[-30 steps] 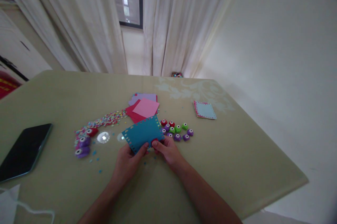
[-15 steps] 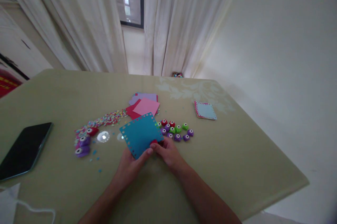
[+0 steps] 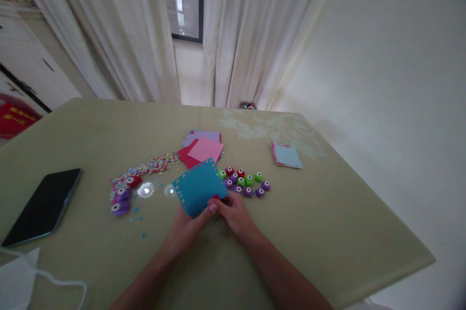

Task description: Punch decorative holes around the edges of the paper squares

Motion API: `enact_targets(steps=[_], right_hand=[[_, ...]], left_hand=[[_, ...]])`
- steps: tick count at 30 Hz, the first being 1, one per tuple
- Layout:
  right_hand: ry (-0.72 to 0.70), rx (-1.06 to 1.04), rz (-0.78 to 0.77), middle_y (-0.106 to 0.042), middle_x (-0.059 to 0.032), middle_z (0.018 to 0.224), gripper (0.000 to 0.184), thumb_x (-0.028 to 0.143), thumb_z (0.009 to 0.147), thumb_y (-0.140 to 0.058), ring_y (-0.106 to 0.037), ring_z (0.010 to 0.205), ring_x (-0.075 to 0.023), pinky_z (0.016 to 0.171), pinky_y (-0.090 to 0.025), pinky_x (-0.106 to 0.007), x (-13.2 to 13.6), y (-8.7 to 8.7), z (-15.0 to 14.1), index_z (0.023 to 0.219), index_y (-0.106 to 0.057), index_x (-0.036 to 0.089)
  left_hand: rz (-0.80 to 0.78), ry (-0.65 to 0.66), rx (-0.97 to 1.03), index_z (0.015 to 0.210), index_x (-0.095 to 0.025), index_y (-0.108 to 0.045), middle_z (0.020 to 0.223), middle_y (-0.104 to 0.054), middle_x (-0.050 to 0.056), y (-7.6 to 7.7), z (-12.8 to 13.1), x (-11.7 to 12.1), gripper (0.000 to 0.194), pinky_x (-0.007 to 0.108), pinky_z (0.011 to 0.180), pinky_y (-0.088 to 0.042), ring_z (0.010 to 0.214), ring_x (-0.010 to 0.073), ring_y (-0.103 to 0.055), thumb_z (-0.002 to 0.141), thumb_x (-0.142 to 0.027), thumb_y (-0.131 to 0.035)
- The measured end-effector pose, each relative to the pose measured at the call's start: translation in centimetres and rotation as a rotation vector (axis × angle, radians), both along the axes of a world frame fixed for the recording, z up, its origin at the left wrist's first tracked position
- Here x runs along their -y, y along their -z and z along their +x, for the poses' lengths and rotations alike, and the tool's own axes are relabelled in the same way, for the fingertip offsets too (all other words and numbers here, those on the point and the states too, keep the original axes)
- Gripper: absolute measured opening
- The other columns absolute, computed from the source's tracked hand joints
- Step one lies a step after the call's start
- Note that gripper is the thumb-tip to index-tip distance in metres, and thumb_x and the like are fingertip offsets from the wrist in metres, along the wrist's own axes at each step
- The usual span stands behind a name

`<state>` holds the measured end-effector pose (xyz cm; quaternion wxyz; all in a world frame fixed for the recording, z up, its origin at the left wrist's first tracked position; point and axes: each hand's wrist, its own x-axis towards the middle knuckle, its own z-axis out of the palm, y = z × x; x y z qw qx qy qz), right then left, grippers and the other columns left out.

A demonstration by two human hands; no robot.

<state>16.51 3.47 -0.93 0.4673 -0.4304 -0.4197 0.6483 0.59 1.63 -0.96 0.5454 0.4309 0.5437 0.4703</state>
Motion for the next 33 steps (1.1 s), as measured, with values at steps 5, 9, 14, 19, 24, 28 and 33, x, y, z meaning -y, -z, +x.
enact_targets(steps=[5, 9, 14, 19, 24, 28, 33], right_hand=[[-0.059, -0.02, 0.007, -0.071, 0.0011, 0.078, 0.044, 0.051, 0.067, -0.096, -0.061, 0.069, -0.0148, 0.068, -0.05, -0.027, -0.3, -0.1, 0.3, 0.089, -0.074, 0.02], [0.031, 0.037, 0.128, -0.075, -0.0012, 0.087, 0.049, 0.039, 0.064, -0.099, -0.067, 0.078, -0.0172, 0.071, -0.053, -0.027, -0.1, -0.8, 0.3, 0.101, -0.072, 0.022], [0.303, 0.226, 0.336, -0.077, -0.0067, 0.095, 0.039, 0.058, 0.092, -0.073, -0.065, 0.074, -0.017, 0.068, -0.053, -0.029, -0.5, -3.7, 3.0, 0.105, -0.077, 0.021], [0.488, 0.569, 0.323, -0.077, -0.0093, 0.088, 0.057, 0.069, 0.098, -0.055, -0.064, 0.066, -0.0203, 0.063, -0.053, -0.032, 0.2, -4.7, 9.6, 0.11, -0.074, 0.016], [0.467, 1.029, 0.357, -0.077, -0.0129, 0.093, 0.044, 0.054, 0.1, -0.054, -0.071, 0.078, -0.0263, 0.08, -0.057, -0.04, 3.1, -2.7, 14.6, 0.103, -0.077, 0.017], [0.383, 1.132, 0.376, -0.075, -0.0163, 0.108, 0.032, 0.037, 0.095, -0.059, -0.073, 0.098, -0.0305, 0.093, -0.057, -0.045, 4.7, -0.3, 15.2, 0.11, -0.08, 0.017], [0.532, 1.114, 0.36, -0.072, -0.0149, 0.113, 0.041, 0.033, 0.095, -0.061, -0.069, 0.078, -0.0244, 0.084, -0.06, -0.044, 4.9, 0.5, 13.7, 0.131, -0.072, 0.017]], left_hand=[[-0.218, -0.289, 0.126, 0.111, -0.021, -0.077, 0.111, -0.084, 0.013, 1.1, -0.4, -0.9, 0.059, 0.049, 0.093, -0.065, 0.107, 0.0364, -0.079, 0.077, -0.068, -0.08], [-0.164, -0.355, 0.335, 0.107, -0.019, -0.073, 0.099, -0.084, 0.012, 1.0, -0.7, -1.7, 0.055, 0.042, 0.081, -0.067, 0.092, 0.0316, -0.082, 0.08, -0.067, -0.079], [-0.071, -0.354, 0.263, 0.099, -0.017, -0.071, 0.09, -0.082, 0.009, 0.8, -1.0, -1.8, 0.058, 0.04, 0.073, -0.066, 0.077, 0.0294, -0.081, 0.072, -0.068, -0.082], [-0.057, -0.332, 0.148, 0.093, -0.018, -0.072, 0.082, -0.082, 0.009, 1.2, -1.2, -1.8, 0.053, 0.04, 0.075, -0.064, 0.076, 0.0293, -0.079, 0.067, -0.063, -0.085], [-0.014, -0.298, 0.09, 0.095, -0.016, -0.074, 0.088, -0.083, 0.011, 0.8, -1.2, -1.7, 0.05, 0.039, 0.077, -0.062, 0.079, 0.0282, -0.079, 0.071, -0.059, -0.082], [-0.045, -0.303, 0.084, 0.095, -0.016, -0.073, 0.087, -0.083, 0.011, 0.1, -0.9, -1.1, 0.048, 0.04, 0.079, -0.062, 0.08, 0.0289, -0.08, 0.071, -0.057, -0.082], [-0.057, -0.242, 0.088, 0.099, -0.018, -0.073, 0.092, -0.084, 0.012, 0.7, -0.5, -1.0, 0.047, 0.043, 0.086, -0.064, 0.087, 0.0306, -0.081, 0.075, -0.058, -0.079]])
